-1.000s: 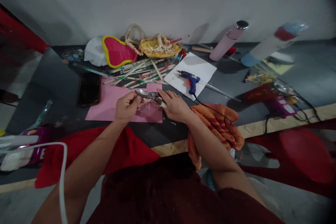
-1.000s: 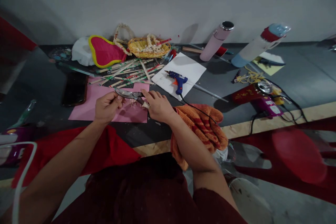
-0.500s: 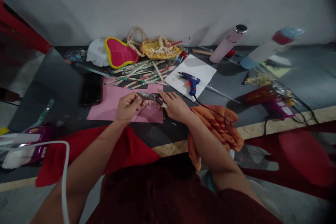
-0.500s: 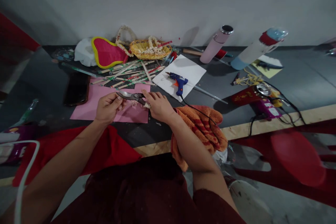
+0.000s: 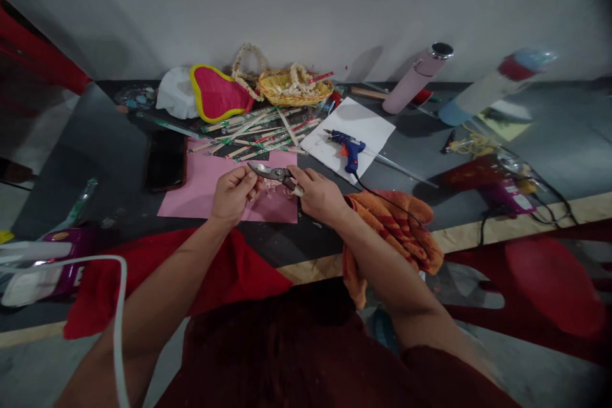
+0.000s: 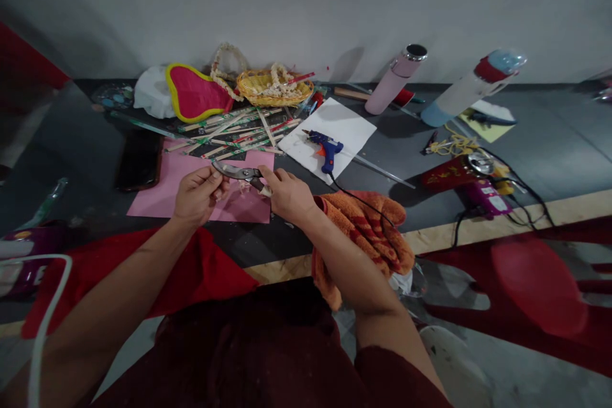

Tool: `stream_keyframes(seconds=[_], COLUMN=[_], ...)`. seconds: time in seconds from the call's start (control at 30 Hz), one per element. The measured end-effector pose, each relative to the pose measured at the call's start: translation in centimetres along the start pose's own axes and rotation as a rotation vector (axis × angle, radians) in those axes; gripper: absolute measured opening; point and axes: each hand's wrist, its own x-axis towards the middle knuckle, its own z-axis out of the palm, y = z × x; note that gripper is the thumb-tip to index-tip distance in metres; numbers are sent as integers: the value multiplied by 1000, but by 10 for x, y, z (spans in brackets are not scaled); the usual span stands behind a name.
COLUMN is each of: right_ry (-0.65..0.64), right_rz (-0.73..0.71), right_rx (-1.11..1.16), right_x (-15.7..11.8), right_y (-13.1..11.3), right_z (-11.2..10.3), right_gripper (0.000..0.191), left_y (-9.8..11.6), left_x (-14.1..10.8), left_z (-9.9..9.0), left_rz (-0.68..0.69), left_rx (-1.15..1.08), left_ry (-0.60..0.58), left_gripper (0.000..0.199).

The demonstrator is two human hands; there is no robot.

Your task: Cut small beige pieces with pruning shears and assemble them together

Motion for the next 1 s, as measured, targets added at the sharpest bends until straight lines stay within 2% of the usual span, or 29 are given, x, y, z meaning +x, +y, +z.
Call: stream_keyframes(seconds=[0.17, 0.3, 0.43, 0.67, 0.8, 1.0], right_ry=[15, 40, 32, -1, -32, 8], right_rz=[15, 6, -21, -39, -72, -52], right_rx=[10, 58, 105, 141, 146, 91], right_x=[2, 3, 3, 2, 1, 1], right_y=[3, 9, 13, 14, 12, 11], right_z=[0, 1, 2, 0, -2, -2], right_gripper=[51, 59, 61, 64, 65, 64], left_y=[1, 0, -1, 3, 4, 4], left_x=[1, 3, 3, 2, 1, 0], left_z=[0, -4, -8, -8, -9, -9], left_rz=[-5, 117, 212, 303, 302, 281], left_rx=[2, 191, 378, 532, 503, 402], left_ry=[-4, -19, 29, 50, 31, -18], left_gripper=[25, 25, 21, 21, 23, 23])
